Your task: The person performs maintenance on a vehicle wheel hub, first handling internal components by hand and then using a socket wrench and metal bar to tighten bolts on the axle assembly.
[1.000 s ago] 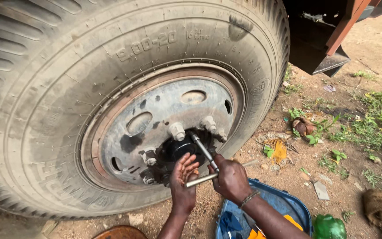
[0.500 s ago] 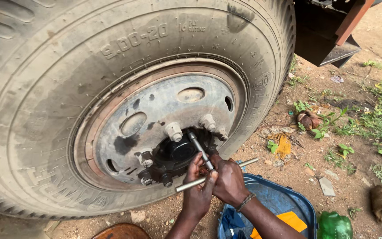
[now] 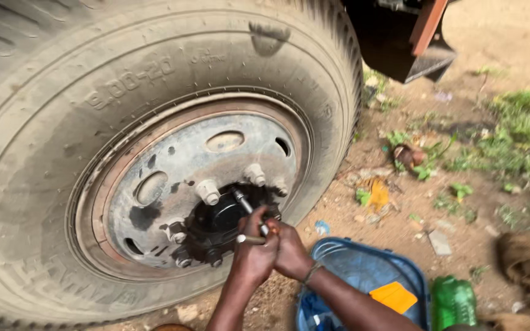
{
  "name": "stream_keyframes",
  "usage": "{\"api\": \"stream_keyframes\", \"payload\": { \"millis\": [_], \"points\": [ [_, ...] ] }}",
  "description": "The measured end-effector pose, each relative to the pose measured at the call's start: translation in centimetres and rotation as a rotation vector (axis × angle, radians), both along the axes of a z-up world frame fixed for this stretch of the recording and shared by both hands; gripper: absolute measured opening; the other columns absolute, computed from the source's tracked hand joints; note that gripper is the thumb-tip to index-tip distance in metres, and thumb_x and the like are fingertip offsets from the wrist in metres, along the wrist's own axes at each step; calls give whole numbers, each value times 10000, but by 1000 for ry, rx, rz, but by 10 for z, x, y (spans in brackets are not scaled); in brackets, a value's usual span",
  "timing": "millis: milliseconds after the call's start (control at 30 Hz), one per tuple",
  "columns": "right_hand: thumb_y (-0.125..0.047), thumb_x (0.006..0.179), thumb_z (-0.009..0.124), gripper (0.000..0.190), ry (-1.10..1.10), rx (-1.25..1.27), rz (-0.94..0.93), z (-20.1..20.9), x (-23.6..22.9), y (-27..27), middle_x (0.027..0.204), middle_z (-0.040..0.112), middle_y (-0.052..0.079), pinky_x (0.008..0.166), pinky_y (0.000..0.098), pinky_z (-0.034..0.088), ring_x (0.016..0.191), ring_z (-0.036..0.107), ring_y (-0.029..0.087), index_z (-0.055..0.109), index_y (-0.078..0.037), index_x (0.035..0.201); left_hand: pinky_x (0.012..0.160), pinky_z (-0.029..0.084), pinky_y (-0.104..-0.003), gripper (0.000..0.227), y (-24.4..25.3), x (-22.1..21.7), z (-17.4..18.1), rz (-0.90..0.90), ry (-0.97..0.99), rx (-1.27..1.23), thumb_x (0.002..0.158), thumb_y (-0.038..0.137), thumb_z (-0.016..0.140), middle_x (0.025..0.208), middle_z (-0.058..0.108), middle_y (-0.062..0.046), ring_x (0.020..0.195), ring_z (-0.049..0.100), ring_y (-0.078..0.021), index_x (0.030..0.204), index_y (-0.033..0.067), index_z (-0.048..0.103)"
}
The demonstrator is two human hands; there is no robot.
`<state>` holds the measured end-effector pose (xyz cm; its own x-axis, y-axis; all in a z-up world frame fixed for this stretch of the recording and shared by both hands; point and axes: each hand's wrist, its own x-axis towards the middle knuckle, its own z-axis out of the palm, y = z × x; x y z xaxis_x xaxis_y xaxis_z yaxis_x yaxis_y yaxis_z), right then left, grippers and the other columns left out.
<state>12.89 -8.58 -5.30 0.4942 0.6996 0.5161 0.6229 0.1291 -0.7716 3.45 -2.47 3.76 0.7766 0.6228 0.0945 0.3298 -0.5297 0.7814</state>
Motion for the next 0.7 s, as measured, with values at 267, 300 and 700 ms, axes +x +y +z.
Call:
{"api": "stream_keyframes", "payload": {
  "millis": [267, 300, 700],
  "points": [
    [-181, 717, 800, 370, -191, -365, -142, 41, -15, -20, 668, 687, 173, 713, 505, 535, 628, 693, 378, 597, -22, 984, 1136, 438, -337, 876, 12, -1, -81, -137, -596, -576, 913, -47, 546, 1572, 383, -150, 1391, 479, -232, 1600, 92, 20],
    [-182, 723, 794, 341, -259, -388, -142, 46, -15, -19, 633, 682, 167, 722, 517, 517, 595, 679, 377, 595, -20, 948, 1137, 441, -349, 873, 14, 0, -87, -143, -626, -656, 899, -17, 541, 1594, 366, -129, 1399, 472, -224, 1612, 104, 52],
    [-224, 836, 671, 214, -589, -568, -225, 66, -14, -11, 518, 599, 83, 657, 499, 487, 497, 619, 287, 642, -24, 905, 1222, 312, -423, 955, 1, 2, -100, -241, -845, -1239, 833, 275, 657, 1649, 338, -34, 1452, 392, -218, 1628, 123, 149]
  ]
}}
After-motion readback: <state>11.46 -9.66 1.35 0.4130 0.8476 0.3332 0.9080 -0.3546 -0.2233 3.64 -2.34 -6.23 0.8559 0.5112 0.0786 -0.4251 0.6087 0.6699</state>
